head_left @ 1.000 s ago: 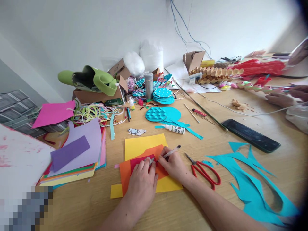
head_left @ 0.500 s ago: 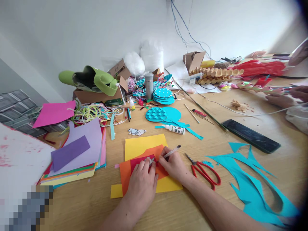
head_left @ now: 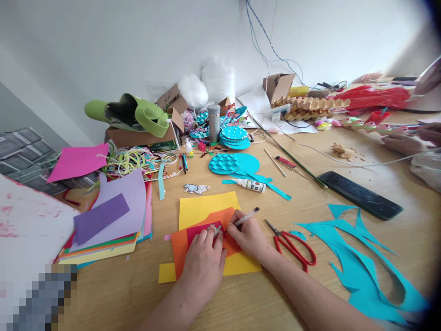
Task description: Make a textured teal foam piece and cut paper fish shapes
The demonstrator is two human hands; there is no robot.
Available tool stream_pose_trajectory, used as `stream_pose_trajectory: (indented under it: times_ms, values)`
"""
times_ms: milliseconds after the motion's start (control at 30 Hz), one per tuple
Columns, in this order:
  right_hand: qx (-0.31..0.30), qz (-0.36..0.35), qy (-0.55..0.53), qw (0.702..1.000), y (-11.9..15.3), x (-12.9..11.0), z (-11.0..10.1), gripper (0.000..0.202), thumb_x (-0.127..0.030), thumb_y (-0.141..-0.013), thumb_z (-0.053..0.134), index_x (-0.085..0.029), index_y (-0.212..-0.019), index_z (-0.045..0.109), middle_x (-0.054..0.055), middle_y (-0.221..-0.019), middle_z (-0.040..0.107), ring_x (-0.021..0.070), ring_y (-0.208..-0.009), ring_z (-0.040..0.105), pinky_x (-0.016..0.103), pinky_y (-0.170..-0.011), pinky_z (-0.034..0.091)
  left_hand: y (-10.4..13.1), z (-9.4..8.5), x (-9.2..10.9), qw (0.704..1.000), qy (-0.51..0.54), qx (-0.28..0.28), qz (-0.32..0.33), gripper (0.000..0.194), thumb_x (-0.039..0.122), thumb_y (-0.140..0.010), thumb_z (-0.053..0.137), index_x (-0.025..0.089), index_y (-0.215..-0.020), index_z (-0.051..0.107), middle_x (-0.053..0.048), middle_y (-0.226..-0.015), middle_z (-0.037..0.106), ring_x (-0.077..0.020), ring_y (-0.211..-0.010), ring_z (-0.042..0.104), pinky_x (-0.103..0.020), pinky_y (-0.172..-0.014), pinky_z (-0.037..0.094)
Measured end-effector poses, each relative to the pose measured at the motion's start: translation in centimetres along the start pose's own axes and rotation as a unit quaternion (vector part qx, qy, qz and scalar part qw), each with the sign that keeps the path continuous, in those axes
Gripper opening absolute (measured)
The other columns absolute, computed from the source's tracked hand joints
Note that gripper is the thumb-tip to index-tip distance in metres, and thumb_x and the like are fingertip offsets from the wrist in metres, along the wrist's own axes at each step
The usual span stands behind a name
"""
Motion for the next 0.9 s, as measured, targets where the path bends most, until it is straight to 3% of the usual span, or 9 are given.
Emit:
stream_pose_trajectory:
  times_ms: [733, 900]
  values:
    - [0.004, 0.004, -0.007, 1.0, 0.13, -0.02, -0.2, 0.014, -0.02, -0.072, 0.048, -0.022, -0.06, 0.043, -0.003, -0.057, 0.049, 0.0113, -0.052, 0.046, 0.024, -0.05, 0.033, 0.02, -0.11, -0.14, 1.0, 0.013, -0.007, -0.009, 0.035, 0.02, -0.089, 0.05, 0.011, -0.122, 0.057, -0.015, -0.121, 0.061, -0.0279, -0.102, 0.057, -0.045, -0.087, 0.051]
    - [0.01, 0.012, -0.065, 0.998, 0.28, -0.11, -0.44, 0.013, -0.024, -0.074, 0.051, -0.022, -0.063, 0.047, -0.003, -0.055, 0.05, 0.0122, -0.051, 0.047, 0.024, -0.048, 0.035, -0.15, -0.13, -0.94, 0.998, 0.036, -0.045, -0.037, 0.05, 0.003, -0.08, 0.042, 0.007, -0.13, 0.046, -0.015, -0.112, 0.064, -0.0264, -0.101, 0.058, -0.041, -0.088, 0.05]
Point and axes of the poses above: each hand's wrist, its own y-axis away from the middle knuckle, its own z-axis out of the palm, x = y × z, the point moved 10 cm from there along -y, towards the middle knuckle
